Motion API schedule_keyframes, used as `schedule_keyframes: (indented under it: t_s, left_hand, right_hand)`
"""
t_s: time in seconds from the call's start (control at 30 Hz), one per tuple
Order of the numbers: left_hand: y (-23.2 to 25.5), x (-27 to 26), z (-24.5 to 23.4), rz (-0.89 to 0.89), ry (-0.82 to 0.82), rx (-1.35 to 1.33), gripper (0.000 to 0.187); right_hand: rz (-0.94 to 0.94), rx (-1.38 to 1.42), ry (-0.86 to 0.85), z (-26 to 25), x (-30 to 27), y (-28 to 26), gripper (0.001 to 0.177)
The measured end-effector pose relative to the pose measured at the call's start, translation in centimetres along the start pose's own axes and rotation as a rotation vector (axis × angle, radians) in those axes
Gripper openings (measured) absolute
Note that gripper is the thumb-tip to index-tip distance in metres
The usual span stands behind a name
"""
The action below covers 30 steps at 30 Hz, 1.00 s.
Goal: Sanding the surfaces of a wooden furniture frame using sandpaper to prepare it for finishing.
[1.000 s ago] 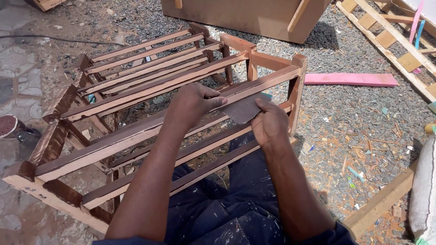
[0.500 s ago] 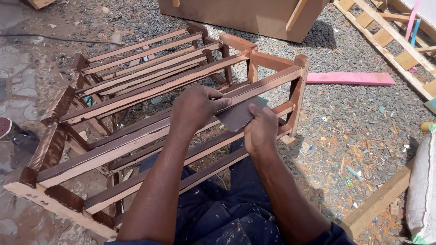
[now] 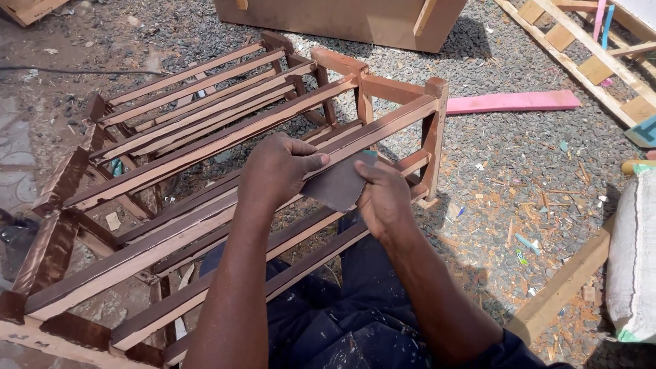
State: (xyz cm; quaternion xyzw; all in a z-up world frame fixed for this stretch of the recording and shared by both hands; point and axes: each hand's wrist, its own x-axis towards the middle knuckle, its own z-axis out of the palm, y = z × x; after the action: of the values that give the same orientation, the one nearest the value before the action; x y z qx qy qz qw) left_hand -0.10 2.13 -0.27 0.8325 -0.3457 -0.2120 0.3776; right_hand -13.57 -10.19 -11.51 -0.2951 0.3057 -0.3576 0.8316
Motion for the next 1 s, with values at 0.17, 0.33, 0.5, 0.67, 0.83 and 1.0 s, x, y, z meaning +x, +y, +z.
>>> schedule_keyframes:
  t_s: [0.17,0.33,0.5,0.67,0.83,1.0]
  left_hand:
    - [0.5,0.0,-0.2,-0.07,-0.015,-0.041,0.024]
    - [0.3,0.0,-0.8,-0.113,-0.045,-0.088,0.026]
    - [0.8,0.7,-0.3,-0.143,-0.036,-0.143,0.029]
    - [0.3,0.4,-0.2,-0.174,-0.047,-0.112,0.029]
    - [1.2,0.3,-0.4,-0.121,-0.014,-0.139,0.029]
    - [1.3,-0.3,-0.8,-0.12,-0.034,-0.119,0.03]
  right_hand:
    - [-0.176,0.024,0.064,-0.8,1.9,-1.8,0.025]
    - [0.023,0.015,0.073,0.7,-0.4,-1.9,0.024]
    - [-0.205,0.034,0.061,-2.8,3.4,-3.1,0.027]
    - [0.001,-0.005,0.041,0.5,0.3,-1.4,0.02]
    - [-0.253,0.042,0.046,-0.3,2.2,-3.4,0.025]
    - [-0.072,-0.05,0.047,1.2,0.0,-3.9,0.025]
